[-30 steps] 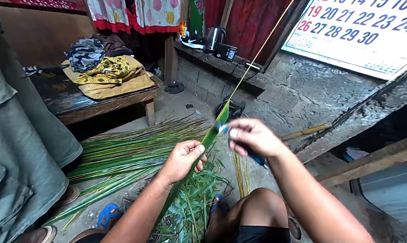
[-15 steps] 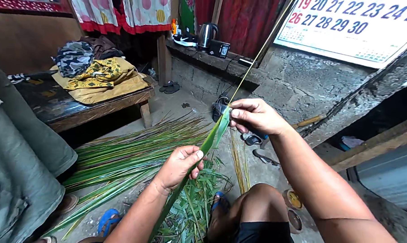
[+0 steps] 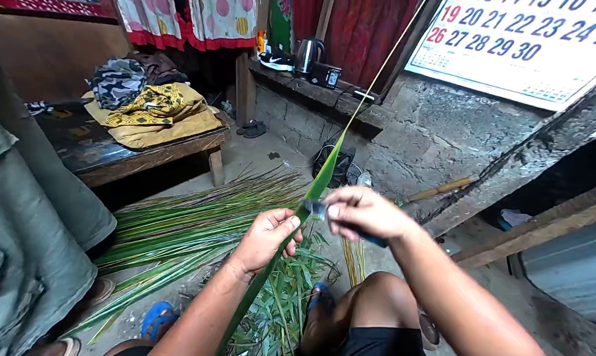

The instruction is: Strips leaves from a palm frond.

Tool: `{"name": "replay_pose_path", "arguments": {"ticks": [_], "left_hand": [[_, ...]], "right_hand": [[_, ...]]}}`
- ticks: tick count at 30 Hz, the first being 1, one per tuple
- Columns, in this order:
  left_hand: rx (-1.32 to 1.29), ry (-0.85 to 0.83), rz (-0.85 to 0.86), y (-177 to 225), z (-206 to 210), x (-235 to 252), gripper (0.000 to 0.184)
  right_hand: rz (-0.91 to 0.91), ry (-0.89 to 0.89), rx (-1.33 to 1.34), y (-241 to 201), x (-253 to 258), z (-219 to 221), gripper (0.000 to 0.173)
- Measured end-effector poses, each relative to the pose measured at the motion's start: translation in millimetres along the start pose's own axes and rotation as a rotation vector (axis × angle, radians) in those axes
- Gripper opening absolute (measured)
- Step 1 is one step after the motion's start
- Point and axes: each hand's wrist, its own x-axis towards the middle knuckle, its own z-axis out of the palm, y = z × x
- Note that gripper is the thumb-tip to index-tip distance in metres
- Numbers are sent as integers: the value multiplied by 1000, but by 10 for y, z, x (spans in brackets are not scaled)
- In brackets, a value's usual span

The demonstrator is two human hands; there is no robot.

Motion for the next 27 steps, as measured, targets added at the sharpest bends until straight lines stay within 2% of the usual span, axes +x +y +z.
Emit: {"name": "replay_pose_path", "arguments": {"ticks": [2,4,15,18,21,24,27], "left_hand": [[-33,-37,2,-8,6,-10,20],[-71,-52,-16,-23,21,-31,20],[-102,-64,-61,-65,14,-22,20],[-102,-53,-56,-58,14,-19,20],[-97,-50,-39,-29,14,-17,19],[-40,-46,-60,-31,-11,-21,17],[3,-29,-59,-44,-12,-29,17]], "right_hand": [[-48,-146,98,246,-8,109,24],[-93,-142,97,272,11,82,24],[-183,76,-108,-208,211,-490,23],[-179,172,-93,-376,222,-559,24],[-164,254,-67,-514,228,-524,33],[-234,424,-82,-653,276,-678,31],[-216,388,-11,-815,310,-733,34]]}}
